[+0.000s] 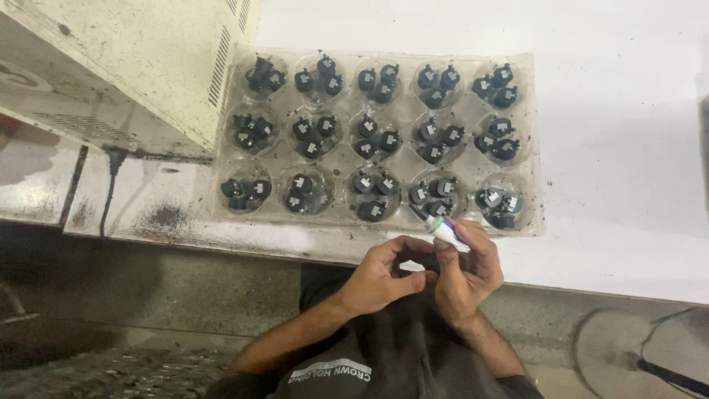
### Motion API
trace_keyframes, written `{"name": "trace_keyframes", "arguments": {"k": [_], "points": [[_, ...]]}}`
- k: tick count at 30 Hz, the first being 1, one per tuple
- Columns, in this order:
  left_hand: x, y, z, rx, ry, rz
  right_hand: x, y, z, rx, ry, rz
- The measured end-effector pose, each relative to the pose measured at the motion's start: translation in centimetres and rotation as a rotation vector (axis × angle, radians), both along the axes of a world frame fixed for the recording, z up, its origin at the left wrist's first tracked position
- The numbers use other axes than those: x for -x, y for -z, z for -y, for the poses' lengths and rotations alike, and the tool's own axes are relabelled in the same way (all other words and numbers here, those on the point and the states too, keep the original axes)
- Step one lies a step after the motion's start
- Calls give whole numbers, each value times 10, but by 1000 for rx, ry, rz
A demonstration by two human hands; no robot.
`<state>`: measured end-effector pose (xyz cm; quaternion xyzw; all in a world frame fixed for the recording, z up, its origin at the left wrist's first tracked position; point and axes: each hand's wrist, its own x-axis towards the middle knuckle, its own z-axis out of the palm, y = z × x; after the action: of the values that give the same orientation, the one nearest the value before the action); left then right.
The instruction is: The person picks black plastic plugs one at a time from a blister tray and applies glue to each plug using a small squeeze bottle, then places the plug back into the tray. At one point the person wipes their hands with a dark cloth before resuming gluing.
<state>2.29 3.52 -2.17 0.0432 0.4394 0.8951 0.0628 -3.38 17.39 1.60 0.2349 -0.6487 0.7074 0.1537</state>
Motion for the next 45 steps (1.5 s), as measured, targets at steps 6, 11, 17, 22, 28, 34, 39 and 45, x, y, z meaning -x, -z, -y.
{"name": "trace_keyframes", "arguments": {"k": [6, 11, 17, 22, 28, 34, 39, 45], "points": [[3, -19, 6, -53, -94, 54, 2, -3, 3, 42, -28, -48], [11, -41, 37, -273, -292, 176, 2, -17, 2, -43, -6, -79], [13, -55, 54, -243, -407, 122, 6, -35, 7, -295, 77, -348], [14, -55, 51, -242, -395, 96, 6, -38, 16, -342, 92, -420], [13, -49, 51, -237, -388, 99, 7, -31, 20, -356, 98, -410], [12, -45, 50, -242, -399, 112, 6, -26, 20, -391, 110, -382], [11, -45, 50, -250, -400, 115, 4, -22, 19, -392, 123, -367], [12, -44, 50, -246, -396, 126, 6, -19, 18, -375, 134, -369]]}}
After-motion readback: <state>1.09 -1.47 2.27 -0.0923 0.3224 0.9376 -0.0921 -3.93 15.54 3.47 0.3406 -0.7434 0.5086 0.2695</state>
